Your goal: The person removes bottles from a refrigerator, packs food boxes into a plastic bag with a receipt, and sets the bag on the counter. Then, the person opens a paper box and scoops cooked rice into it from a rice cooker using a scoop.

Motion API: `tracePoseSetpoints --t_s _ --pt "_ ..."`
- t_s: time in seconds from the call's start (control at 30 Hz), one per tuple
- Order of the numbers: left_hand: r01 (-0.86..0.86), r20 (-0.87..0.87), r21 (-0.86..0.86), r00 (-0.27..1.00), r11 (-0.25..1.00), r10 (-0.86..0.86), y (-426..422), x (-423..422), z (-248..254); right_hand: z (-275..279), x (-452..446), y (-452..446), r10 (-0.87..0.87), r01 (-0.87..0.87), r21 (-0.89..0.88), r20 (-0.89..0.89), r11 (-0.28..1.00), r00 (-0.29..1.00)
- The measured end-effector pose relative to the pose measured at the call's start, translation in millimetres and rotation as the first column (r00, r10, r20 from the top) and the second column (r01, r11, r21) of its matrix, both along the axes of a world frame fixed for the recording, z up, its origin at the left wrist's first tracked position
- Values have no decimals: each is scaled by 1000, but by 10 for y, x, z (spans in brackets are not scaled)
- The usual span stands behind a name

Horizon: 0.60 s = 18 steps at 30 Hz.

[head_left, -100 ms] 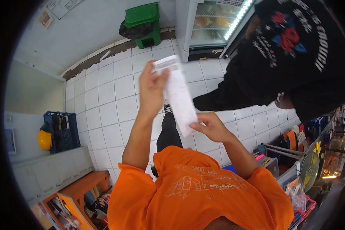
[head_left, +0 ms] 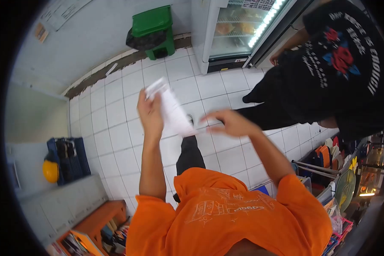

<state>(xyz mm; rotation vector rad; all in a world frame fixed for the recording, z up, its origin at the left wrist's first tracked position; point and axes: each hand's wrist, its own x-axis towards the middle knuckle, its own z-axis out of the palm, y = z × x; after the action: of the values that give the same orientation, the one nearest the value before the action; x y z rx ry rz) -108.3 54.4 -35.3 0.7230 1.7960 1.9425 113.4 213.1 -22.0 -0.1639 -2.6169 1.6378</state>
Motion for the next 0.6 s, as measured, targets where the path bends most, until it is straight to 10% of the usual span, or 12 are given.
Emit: tracePoseSetpoints --t_s 0.1,0.27,0.6 --pt "-392 -386 -222 876 893 288 -65 -675 -994 -164 -915 1732 -518 510 -94 -115 855 848" --pt "-303 -252 -495 947 815 199 -76 -1249 -1185 215 -2448 4221 -901 870 -312 -337 381 273" --pt "-67 -92 -444 995 894 29 1596 -2205 -576 211 -2750 4710 -918 876 -294 -222 383 327"
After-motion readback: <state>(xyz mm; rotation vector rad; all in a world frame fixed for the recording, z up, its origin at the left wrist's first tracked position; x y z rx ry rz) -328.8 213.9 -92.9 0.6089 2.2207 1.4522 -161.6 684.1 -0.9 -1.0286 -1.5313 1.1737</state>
